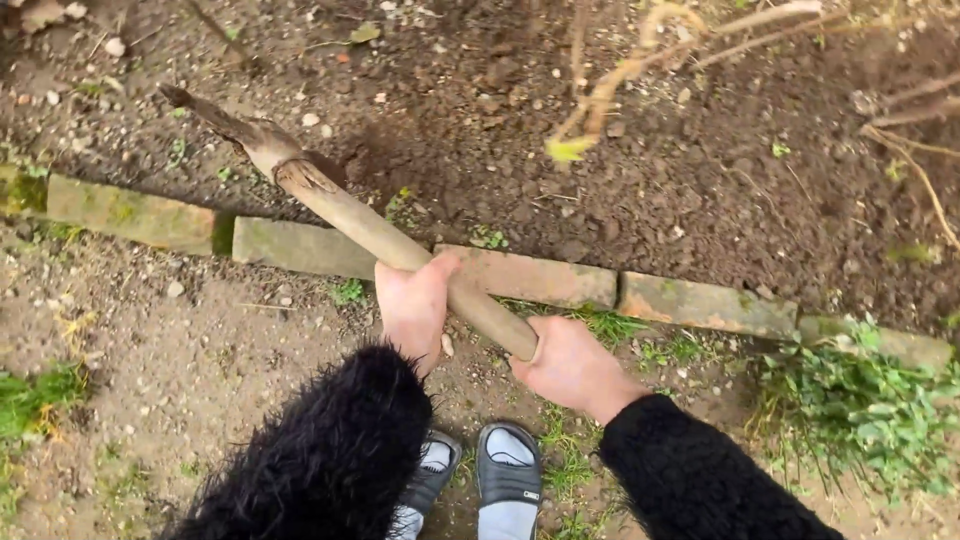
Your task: The person uses a pickaxe to break up and loosen soil in a garden bed next to a brick wall. The person repeatedly strikes the ground and pulls back to turn over the earth around small plants.
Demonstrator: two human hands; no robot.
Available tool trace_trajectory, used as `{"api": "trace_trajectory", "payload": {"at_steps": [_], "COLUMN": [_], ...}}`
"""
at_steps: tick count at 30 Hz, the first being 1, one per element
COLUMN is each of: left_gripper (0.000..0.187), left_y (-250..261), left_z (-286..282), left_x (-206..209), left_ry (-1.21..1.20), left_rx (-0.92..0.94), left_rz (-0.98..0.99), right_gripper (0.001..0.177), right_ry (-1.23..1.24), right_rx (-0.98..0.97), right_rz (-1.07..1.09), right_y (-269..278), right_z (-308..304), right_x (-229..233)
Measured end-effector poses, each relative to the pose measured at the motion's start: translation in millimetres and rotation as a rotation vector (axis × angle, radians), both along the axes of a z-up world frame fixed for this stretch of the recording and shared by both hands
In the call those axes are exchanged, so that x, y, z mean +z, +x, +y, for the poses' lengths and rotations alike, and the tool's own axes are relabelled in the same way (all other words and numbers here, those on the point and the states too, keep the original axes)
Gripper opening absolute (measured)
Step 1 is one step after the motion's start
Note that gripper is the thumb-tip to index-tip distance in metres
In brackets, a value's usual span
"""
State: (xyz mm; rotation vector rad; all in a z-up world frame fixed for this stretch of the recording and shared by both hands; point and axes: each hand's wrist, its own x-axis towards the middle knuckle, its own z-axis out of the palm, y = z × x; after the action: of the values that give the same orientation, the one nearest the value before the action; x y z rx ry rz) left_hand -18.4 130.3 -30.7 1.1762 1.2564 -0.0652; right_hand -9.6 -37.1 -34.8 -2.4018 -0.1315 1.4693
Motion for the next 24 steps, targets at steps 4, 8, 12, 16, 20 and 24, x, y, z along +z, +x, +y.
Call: {"api": "trace_trajectory", "payload": {"at_steps": [4, 8, 12, 16, 20, 24], "left_gripper": [0.069, 0.061, 0.062, 0.073, 0.081, 0.074], "left_y": [-12, -12, -12, -10, -10, -5], "left_z": [31, 58, 104, 124, 86, 34], "left_x": [-8, 4, -29, -78, -75, -9], "left_ry": [0.033, 0.038, 0.153, 0.212, 0.082, -0.057], "left_rx": [0.055, 0.112, 0.164, 0.065, 0.029, 0.030], "left_rz": [0.084, 0.051, -0.013, 0.092, 0.151, 0.123], "right_gripper": [0.033, 0.036, 0.045, 0.047, 0.053, 0.046], "right_ry": [0.048, 0.065, 0.064, -0.014, -0.133, -0.221], "right_rx": [0.021, 0.092, 0.156, 0.220, 0.166, 0.168], "right_rz": [0.011, -0.003, -0.012, -0.058, 0.058, -0.008], "right_y": [2, 8, 24, 27, 9, 17], "right_z": [36, 70, 120, 134, 111, 56], "right_x": [15, 9, 21, -3, 19, 28]}}
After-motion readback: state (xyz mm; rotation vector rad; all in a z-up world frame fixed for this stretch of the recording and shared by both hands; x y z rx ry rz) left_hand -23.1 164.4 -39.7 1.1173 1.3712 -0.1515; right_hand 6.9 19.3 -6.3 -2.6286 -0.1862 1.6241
